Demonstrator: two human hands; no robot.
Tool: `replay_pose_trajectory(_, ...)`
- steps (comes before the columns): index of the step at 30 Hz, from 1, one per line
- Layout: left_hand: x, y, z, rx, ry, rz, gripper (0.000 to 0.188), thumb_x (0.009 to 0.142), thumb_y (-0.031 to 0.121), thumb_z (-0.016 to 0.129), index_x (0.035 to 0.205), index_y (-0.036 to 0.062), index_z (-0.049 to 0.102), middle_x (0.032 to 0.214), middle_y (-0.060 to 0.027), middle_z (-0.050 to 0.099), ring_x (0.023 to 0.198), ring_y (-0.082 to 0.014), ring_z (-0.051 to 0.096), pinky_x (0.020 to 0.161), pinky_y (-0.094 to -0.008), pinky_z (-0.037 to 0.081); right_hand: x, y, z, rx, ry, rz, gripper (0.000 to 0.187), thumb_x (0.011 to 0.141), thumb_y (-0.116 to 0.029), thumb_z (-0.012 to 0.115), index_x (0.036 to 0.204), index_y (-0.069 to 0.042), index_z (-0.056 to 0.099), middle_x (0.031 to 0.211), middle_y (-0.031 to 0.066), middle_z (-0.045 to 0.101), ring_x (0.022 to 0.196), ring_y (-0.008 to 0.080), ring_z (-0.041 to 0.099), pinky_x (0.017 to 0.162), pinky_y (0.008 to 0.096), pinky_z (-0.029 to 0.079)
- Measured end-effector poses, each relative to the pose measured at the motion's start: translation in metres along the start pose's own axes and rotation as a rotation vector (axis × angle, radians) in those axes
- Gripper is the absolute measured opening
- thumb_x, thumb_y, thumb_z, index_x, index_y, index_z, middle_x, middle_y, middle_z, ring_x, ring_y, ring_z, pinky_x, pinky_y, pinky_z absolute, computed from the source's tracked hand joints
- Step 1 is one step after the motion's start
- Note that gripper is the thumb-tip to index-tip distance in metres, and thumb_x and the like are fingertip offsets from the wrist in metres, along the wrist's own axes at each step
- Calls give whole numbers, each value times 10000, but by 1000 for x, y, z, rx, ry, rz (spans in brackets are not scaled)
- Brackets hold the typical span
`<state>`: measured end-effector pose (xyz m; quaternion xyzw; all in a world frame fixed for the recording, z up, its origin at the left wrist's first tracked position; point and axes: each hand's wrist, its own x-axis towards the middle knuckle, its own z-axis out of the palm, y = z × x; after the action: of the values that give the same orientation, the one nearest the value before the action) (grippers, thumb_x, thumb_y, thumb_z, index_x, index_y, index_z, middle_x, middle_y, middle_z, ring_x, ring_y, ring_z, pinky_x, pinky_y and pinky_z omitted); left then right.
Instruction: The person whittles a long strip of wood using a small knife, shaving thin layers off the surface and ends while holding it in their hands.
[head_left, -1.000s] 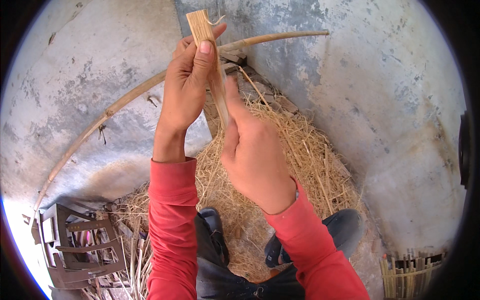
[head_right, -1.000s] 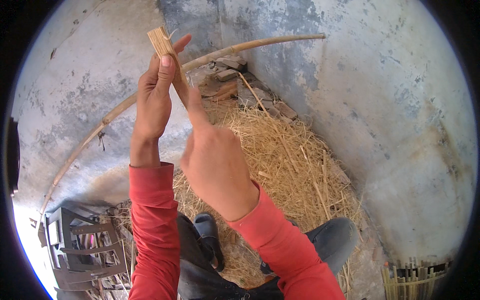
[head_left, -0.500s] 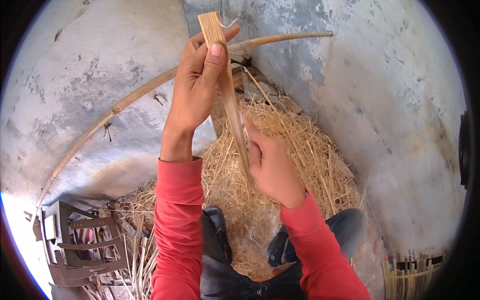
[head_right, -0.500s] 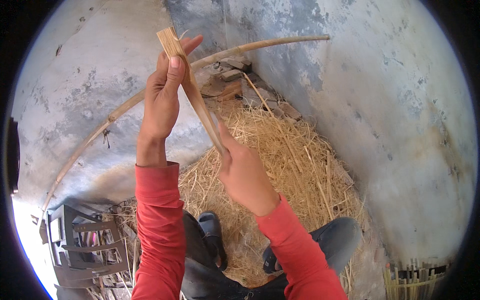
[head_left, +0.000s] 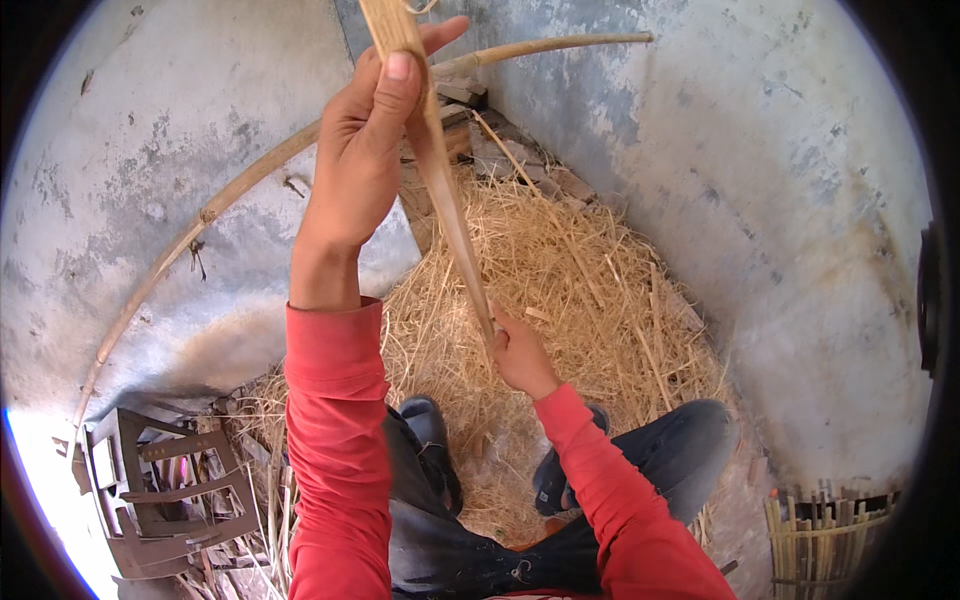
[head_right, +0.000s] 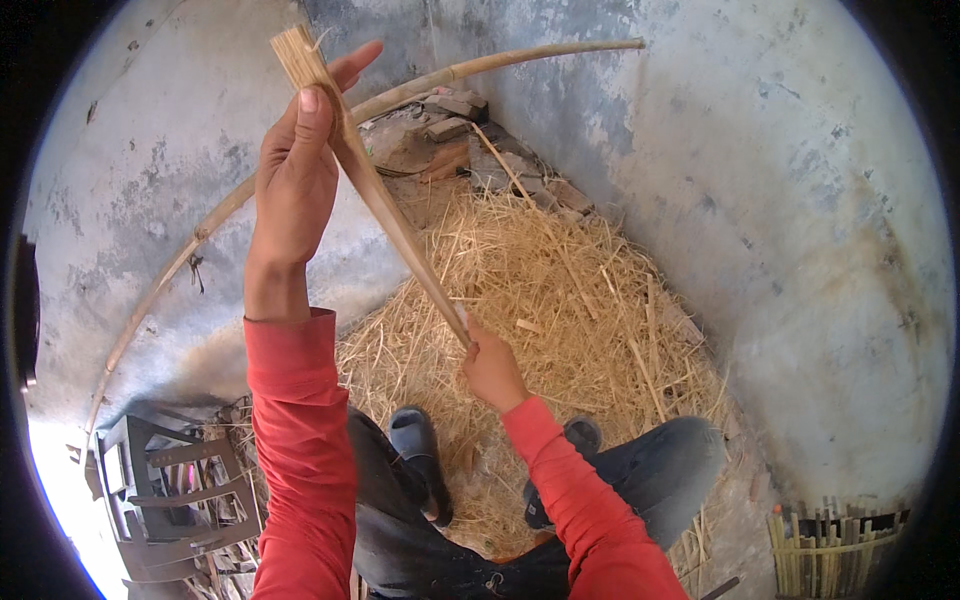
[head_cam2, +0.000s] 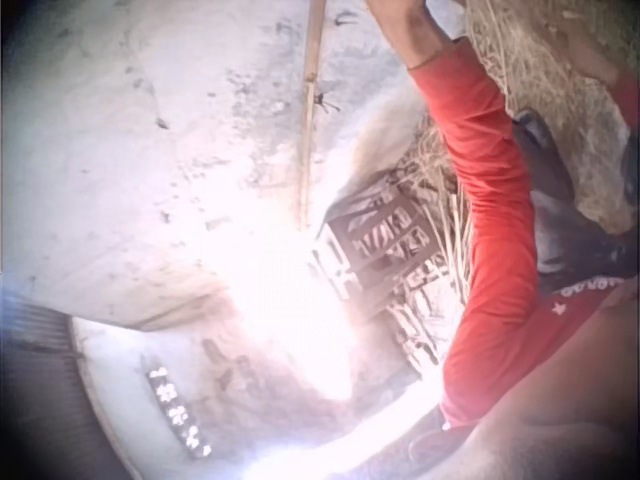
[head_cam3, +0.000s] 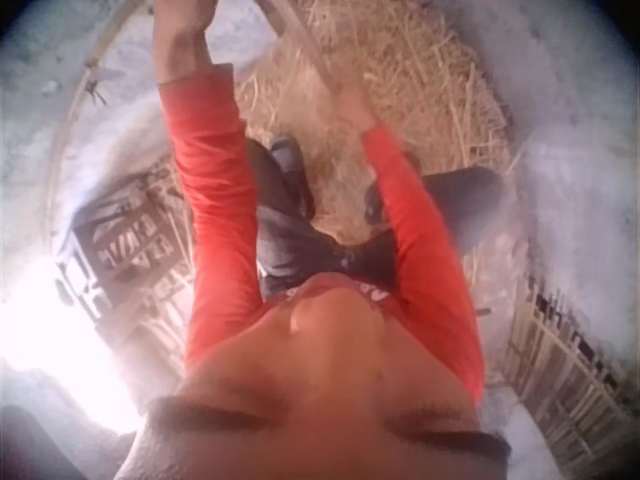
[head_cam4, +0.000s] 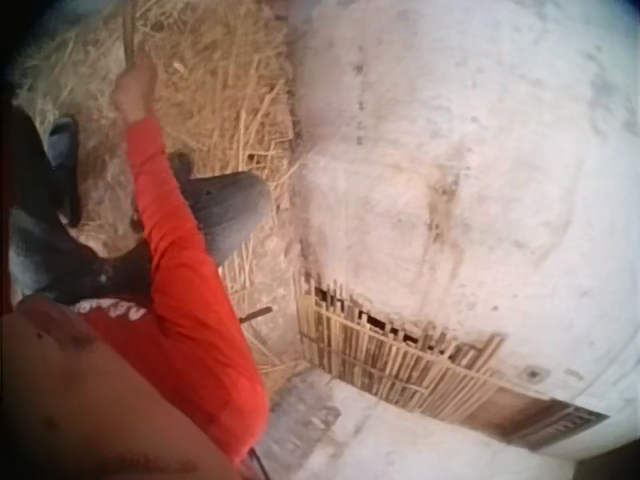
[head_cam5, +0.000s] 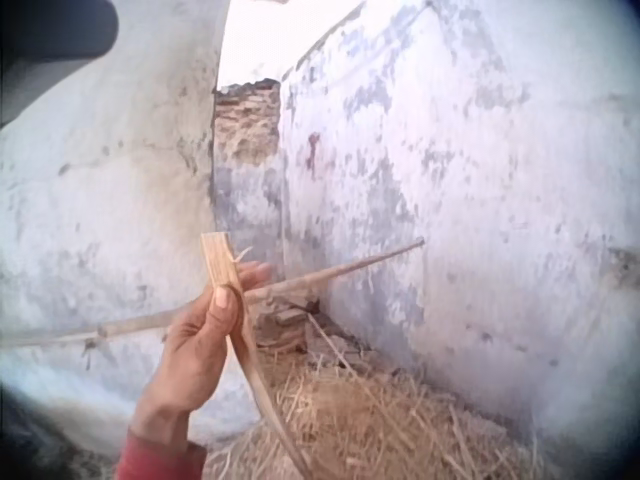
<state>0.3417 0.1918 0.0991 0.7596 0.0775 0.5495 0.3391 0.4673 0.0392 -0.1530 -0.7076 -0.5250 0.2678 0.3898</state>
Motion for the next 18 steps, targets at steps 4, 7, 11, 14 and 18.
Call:
replay_pose_trajectory(4,1,-6,-4,-4,-49,-12,568,1136,464,369,1430,34,595,1535,-102,555,1457,-252,401,1252,-451,231,15,-39,-18,168,190,-341,529,1021,-38,488,1549,-57,474,904,226,671,758,231,645,766,361,527)
replay_pose_trajectory(7,-3,-9,-4,-27,-8,-34,562,1137,458,369,1421,34,603,1533,-112,553,1443,-250,403,1244,-451,242,5,-125,-56,302,159,-300,585,993,9,496,1568,-85,439,1107,345,674,914,469,700,796,498,548)
replay_pose_trajectory(11,-2,-13,-13,-51,-10,-28,552,1138,448,368,1426,38,599,1528,-113,557,1443,-254,410,1244,-454,246,2,-76,-7,148,216,-176,605,986,12,499,1576,-113,442,991,328,680,825,438,709,729,483,540)
replay_pose_trajectory(14,1,-12,-13,-28,-12,-17,563,1132,465,381,1417,38,612,1497,-101,581,1422,-234,440,1238,-439,257,-23,80,60,86,119,91,572,1004,1,510,1560,-134,483,982,284,689,806,345,702,764,391,534)
replay_pose_trajectory(18,-3,-12,-16,-87,37,-71,598,1123,503,404,1400,25,632,1433,-77,629,1386,-198,483,1227,-406,277,-35,117,69,96,75,119,547,1018,-23,518,1550,-151,506,1066,245,712,835,295,693,787,362,532)
